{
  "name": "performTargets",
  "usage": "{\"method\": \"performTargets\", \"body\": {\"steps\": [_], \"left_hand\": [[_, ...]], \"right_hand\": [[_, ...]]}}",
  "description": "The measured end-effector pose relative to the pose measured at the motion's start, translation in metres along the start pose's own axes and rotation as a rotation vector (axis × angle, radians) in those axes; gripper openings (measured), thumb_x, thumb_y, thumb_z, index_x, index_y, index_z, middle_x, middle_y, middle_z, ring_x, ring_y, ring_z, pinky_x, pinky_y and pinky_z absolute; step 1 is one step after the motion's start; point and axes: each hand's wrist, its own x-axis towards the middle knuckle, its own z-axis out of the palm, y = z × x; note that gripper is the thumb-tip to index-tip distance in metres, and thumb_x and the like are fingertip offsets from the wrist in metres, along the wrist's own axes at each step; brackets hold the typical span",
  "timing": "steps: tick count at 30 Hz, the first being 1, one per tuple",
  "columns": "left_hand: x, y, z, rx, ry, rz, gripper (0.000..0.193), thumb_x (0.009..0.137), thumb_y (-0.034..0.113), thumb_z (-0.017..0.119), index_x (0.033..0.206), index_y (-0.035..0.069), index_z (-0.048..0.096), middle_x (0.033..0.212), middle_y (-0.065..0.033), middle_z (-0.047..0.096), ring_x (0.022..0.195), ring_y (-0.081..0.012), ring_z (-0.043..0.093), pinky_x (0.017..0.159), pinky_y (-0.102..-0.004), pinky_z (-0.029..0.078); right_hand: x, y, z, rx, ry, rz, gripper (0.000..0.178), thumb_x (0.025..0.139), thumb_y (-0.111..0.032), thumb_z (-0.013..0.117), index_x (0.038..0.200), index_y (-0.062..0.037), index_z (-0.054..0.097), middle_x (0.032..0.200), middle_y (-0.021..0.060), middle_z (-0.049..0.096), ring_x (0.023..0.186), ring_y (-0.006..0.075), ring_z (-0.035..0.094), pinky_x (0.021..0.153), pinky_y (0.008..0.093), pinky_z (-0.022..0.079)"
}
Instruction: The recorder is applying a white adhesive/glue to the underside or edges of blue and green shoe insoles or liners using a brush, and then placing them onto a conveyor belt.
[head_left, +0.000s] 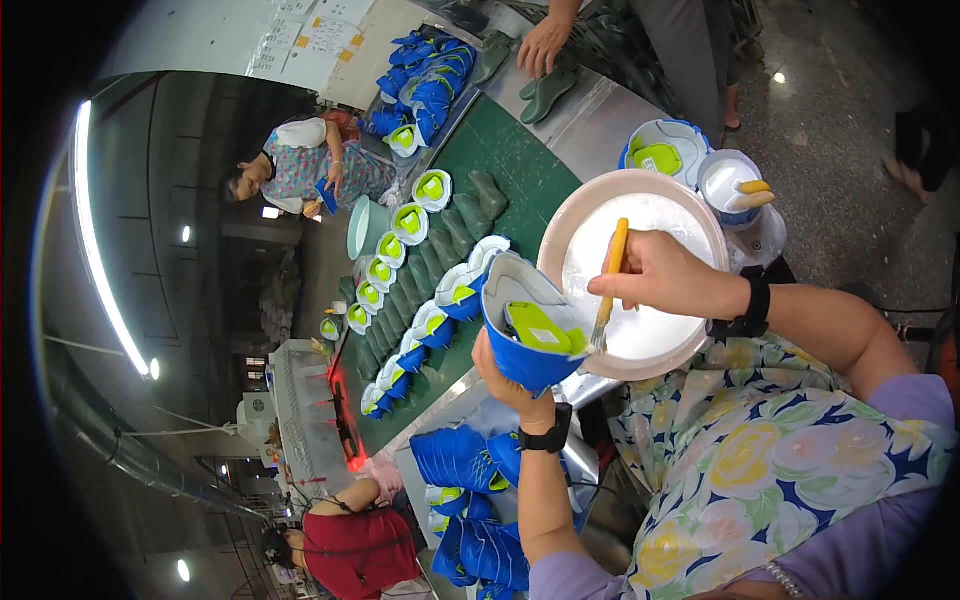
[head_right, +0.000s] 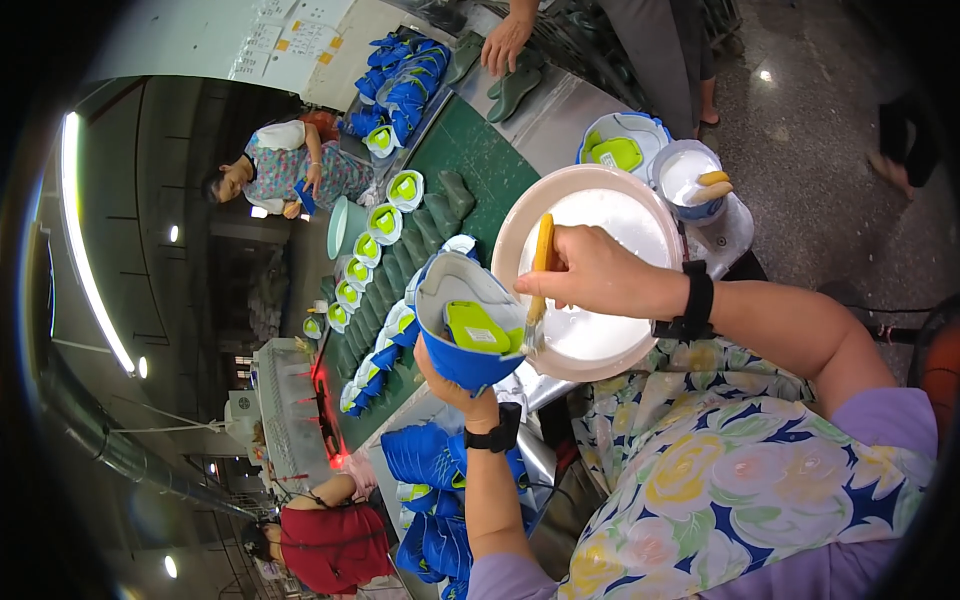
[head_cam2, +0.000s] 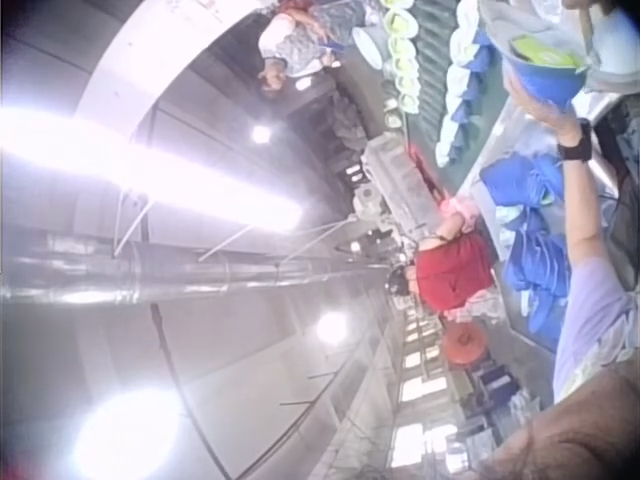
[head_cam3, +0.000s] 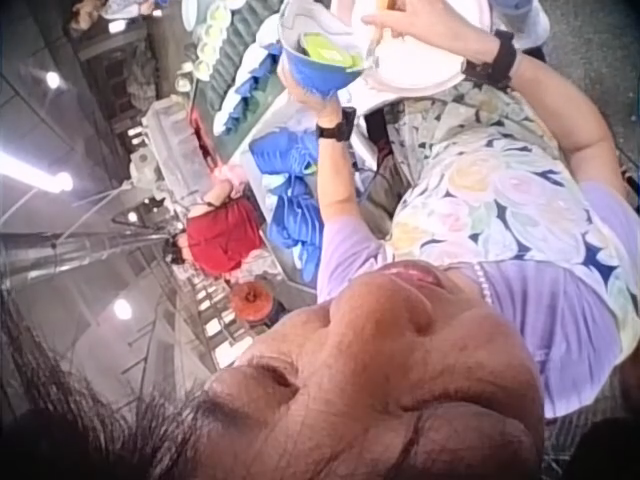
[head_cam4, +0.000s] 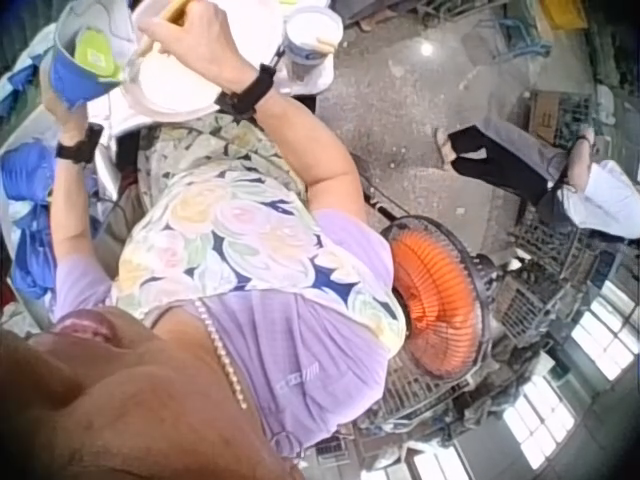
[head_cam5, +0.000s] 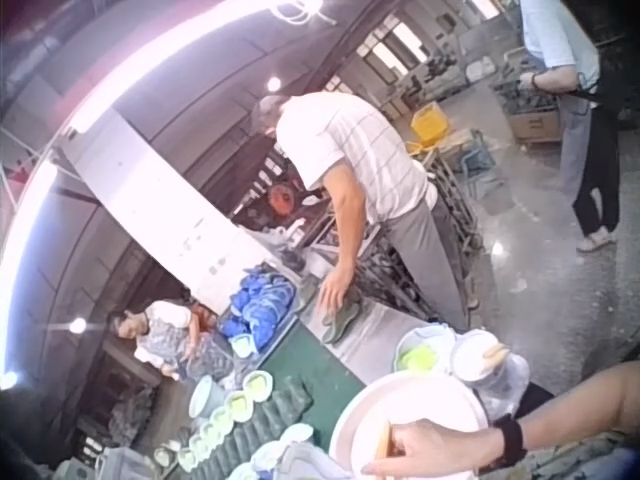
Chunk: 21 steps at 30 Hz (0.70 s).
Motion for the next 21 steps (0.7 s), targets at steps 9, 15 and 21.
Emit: {"method": "performTargets", "body": {"steps": [9, 15, 21], "left_hand": [[-0.039, -0.022, -0.003, -1.397, -0.452, -1.407, 0.051, 0.1, 0.041, 0.047, 0.136, 0.006, 0.047, 0.128, -0.0132, 0.059, 0.113, -0.0253, 0.061, 0.099, -0.0424, 0.049], [-0.076, -0.027, 0.011, -1.626, -0.548, -1.272, 0.049, 0.099, 0.039, 0.049, 0.138, 0.008, 0.046, 0.13, -0.0124, 0.058, 0.117, -0.0261, 0.059, 0.102, -0.0456, 0.047], [-0.063, -0.026, 0.008, -1.506, -0.455, -1.166, 0.048, 0.099, 0.038, 0.05, 0.137, 0.009, 0.046, 0.129, -0.0122, 0.058, 0.116, -0.0261, 0.059, 0.1, -0.0448, 0.048]], "right_hand": [[0.009, -0.005, -0.023, -0.15, -0.018, -0.469, 0.02, 0.088, -0.012, 0.069, 0.103, -0.0022, 0.061, 0.092, 0.0082, 0.068, 0.086, 0.0182, 0.068, 0.076, 0.0282, 0.052], [0.012, -0.02, 0.014, -0.151, -0.223, -0.935, 0.016, 0.087, -0.015, 0.069, 0.096, -0.0043, 0.061, 0.093, 0.0099, 0.065, 0.087, 0.0284, 0.066, 0.076, 0.0347, 0.052], [0.027, -0.017, 0.01, -0.401, -0.212, -0.615, 0.02, 0.087, -0.02, 0.067, 0.092, -0.0027, 0.058, 0.083, 0.0152, 0.063, 0.078, 0.0343, 0.064, 0.072, 0.04, 0.051]]}}
